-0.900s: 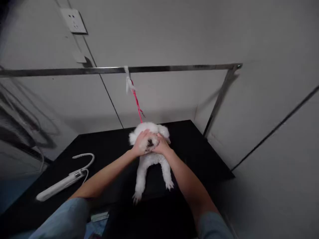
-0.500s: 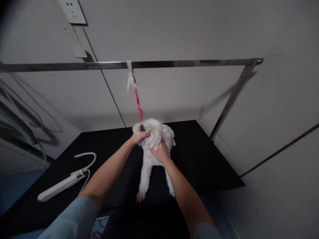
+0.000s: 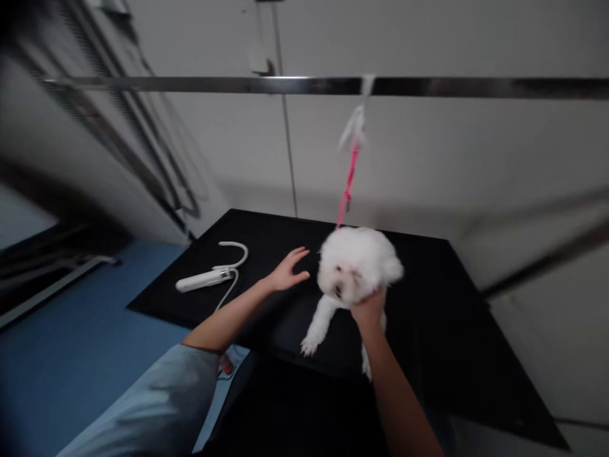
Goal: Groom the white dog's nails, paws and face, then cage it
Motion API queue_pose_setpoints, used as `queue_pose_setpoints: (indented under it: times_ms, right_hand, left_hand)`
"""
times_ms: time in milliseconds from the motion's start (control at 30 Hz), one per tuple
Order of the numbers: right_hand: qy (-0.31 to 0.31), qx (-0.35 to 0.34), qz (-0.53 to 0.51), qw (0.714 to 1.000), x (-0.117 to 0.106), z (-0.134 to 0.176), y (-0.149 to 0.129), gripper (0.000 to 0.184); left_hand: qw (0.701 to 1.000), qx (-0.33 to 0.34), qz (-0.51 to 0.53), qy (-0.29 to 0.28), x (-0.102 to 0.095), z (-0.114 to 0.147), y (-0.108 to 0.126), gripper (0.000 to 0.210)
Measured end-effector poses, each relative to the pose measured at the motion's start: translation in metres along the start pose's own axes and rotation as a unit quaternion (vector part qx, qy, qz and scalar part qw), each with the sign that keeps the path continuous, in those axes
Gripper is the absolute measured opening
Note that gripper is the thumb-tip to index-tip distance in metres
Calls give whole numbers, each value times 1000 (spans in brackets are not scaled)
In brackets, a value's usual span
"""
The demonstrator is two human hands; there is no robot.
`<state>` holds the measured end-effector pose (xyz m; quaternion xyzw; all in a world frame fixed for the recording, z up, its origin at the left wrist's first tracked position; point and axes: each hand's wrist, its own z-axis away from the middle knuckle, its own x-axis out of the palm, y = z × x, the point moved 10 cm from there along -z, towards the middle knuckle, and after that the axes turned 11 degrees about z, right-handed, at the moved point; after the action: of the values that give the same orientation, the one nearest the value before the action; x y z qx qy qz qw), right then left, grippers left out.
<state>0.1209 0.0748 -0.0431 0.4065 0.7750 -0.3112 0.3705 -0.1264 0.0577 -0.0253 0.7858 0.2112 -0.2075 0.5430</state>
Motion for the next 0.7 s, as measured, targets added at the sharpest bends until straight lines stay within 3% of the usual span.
queue_pose_setpoints:
  times_ms: [33,67,133,200,267,367,467,533,600,700]
  right_hand:
    - [-9,-10,-8,1000,7,17,1,38]
    - [-14,-12,-16,1000,13,37,2,36]
    - [-29,23,-32,999,27,87,0,34]
    - [-62,77,-66,993,42,142,-12,32]
    - [-90,120,-120,981,51,187,-37,40]
    - [-162,103,-216,957,54,216,-91,42]
    - [-230,74,-308,920,44,206,-130,34]
    - [-246,71,-355,899,31,182,-145,32]
    - [-253,51,-395,882,15,153,-163,40]
    - [-318,-32,-471,822,-11,129,-217,70]
  left_hand:
    - [991,-81,-99,50,-39,30,-33,60]
    - [962,-174,-189,88,-80,64,-65,53]
    - [929,-257,-232,129,-149,125,-103,56]
    - [915,-298,-243,124,-192,164,-129,54]
    - [913,-310,-246,97,-211,180,-146,44]
    - [918,-303,-251,50,-206,181,-157,39]
    - [939,-258,-222,36,-180,177,-137,34]
    - [964,-208,-145,79,-162,181,-99,35]
    - [975,-155,-8,161,-145,196,-47,42]
    - [968,-22,220,119,-93,213,50,60]
